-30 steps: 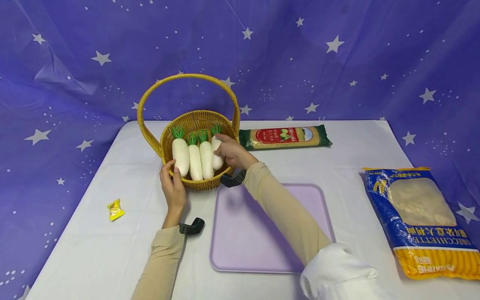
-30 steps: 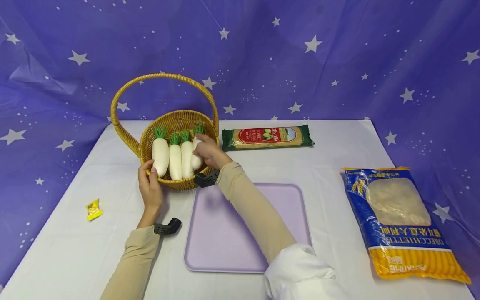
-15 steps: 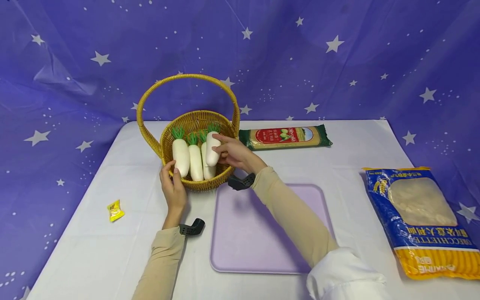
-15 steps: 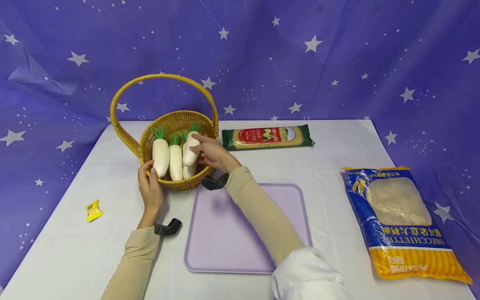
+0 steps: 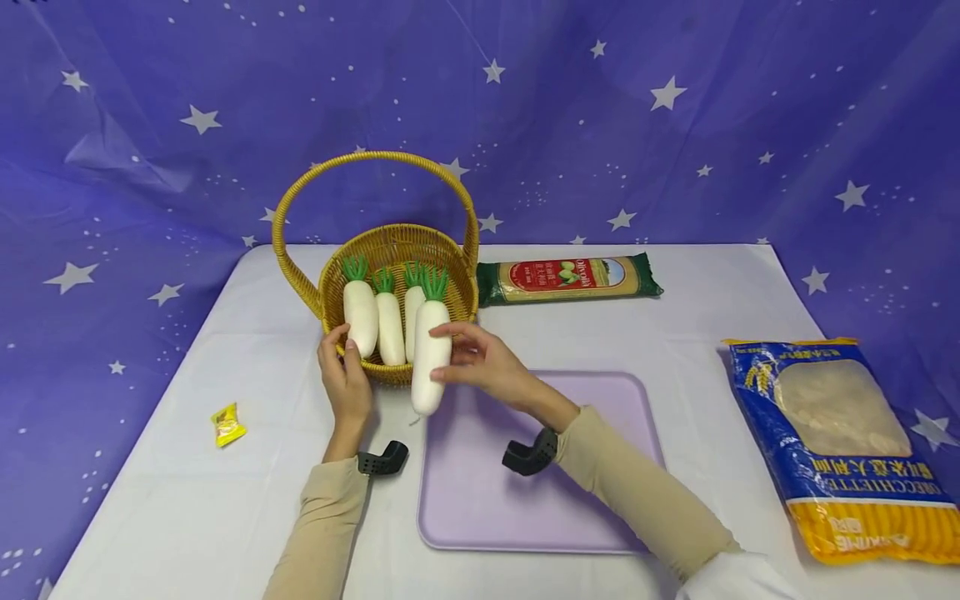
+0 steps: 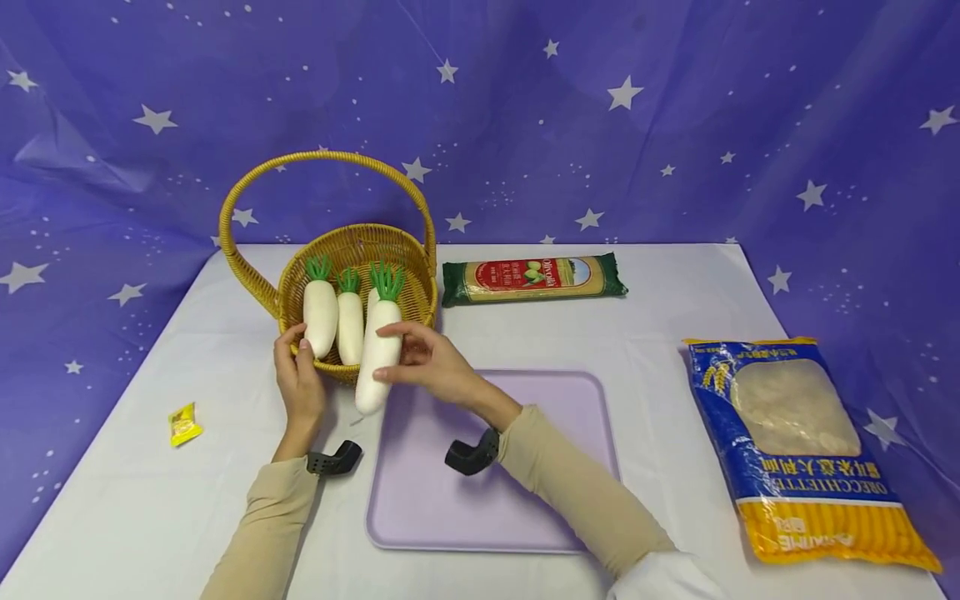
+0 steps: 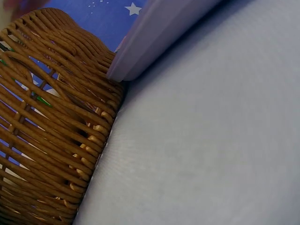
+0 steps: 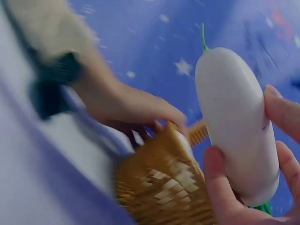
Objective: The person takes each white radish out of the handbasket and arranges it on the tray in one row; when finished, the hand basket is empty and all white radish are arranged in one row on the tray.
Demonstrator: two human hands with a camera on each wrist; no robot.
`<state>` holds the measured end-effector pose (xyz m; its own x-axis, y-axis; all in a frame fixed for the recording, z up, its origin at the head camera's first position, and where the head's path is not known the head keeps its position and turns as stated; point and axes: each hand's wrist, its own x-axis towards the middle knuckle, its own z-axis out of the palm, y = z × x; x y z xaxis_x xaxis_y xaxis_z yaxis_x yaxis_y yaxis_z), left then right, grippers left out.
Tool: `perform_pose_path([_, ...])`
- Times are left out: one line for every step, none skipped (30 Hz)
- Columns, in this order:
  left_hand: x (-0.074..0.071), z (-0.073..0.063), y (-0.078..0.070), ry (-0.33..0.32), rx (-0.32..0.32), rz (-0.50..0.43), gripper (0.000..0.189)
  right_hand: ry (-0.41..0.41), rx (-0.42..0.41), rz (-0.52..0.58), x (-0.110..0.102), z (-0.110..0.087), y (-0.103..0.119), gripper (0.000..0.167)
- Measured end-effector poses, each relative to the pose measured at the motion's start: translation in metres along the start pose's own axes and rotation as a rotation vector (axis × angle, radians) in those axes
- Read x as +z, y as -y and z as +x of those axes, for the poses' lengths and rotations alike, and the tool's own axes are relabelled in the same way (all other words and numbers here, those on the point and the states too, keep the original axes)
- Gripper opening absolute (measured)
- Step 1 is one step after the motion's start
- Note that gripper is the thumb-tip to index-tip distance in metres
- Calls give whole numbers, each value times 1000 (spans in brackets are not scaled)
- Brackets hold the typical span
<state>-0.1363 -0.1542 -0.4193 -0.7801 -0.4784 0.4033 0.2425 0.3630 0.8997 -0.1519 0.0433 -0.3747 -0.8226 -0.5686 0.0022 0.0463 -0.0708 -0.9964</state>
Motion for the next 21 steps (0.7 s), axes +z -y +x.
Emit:
perform_pose_path([0,0,0,1,3,-2,31,2,-18,-22,4,-8,-4,55])
perform_pose_path([0,0,0,1,3,-1,31,-8,-40,-52,9,-17,-9,55])
perform_pose_path([0,1,6,2,3,5,31,-16,-65,-69,13,-25,-15,55])
perform_pose_path([0,2,12,4,3,3,32,-26,-85,-84,18,-33,-20,54])
perform_pose_path([0,3,18,3,5,7,32,-34,-109,-90,22,-40,-26,54])
perform_pose_path([0,4,23,4,6,9,32,-40,-131,-90,26,-48,-32,54])
perform_pose_path([1,4,29,2,5,13,31,-46,-154,-92,29,-55,-38,54])
perform_pose_path([1,5,35,3,4,15,31,-55,-171,-98,32,-61,-43,53])
perform_pose_path([1,6,40,3,6,15,31,-53,-180,-91,34,-68,-48,53])
perform_pose_path([1,6,40,5,6,11,31,-45,-185,-84,36,-74,-52,52])
perform_pose_path([1,5,40,4,9,13,31,-35,-194,-82,37,-79,-55,52])
perform_pose_path([1,5,39,7,10,13,32,-27,-191,-78,38,-85,-58,52])
perform_pose_path([1,6,39,7,11,14,32,-16,-189,-79,39,-89,-61,52])
perform_pose_path([1,6,39,8,13,13,32,-5,-181,-83,39,-93,-63,52])
perform_pose_path([1,6,40,6,15,13,32,7,-170,-85,40,-96,-65,52])
perform_pose_path([1,6,40,4,17,16,32,16,-163,-93,40,-99,-66,52])
perform_pose_path([1,6,40,2,19,17,32,22,-151,-108,41,-101,-67,52])
perform_pose_path([1,6,40,-1,19,18,32,26,-135,-119,41,-102,-68,52])
perform_pose_path([1,6,41,-2,18,19,32,27,-119,-136,41,-102,-69,52])
perform_pose_path([1,6,41,-3,17,19,32,21,-102,-156,42,-102,-69,52])
perform_pose_path([1,6,41,-3,16,20,32,12,-90,-182,42,-102,-70,52])
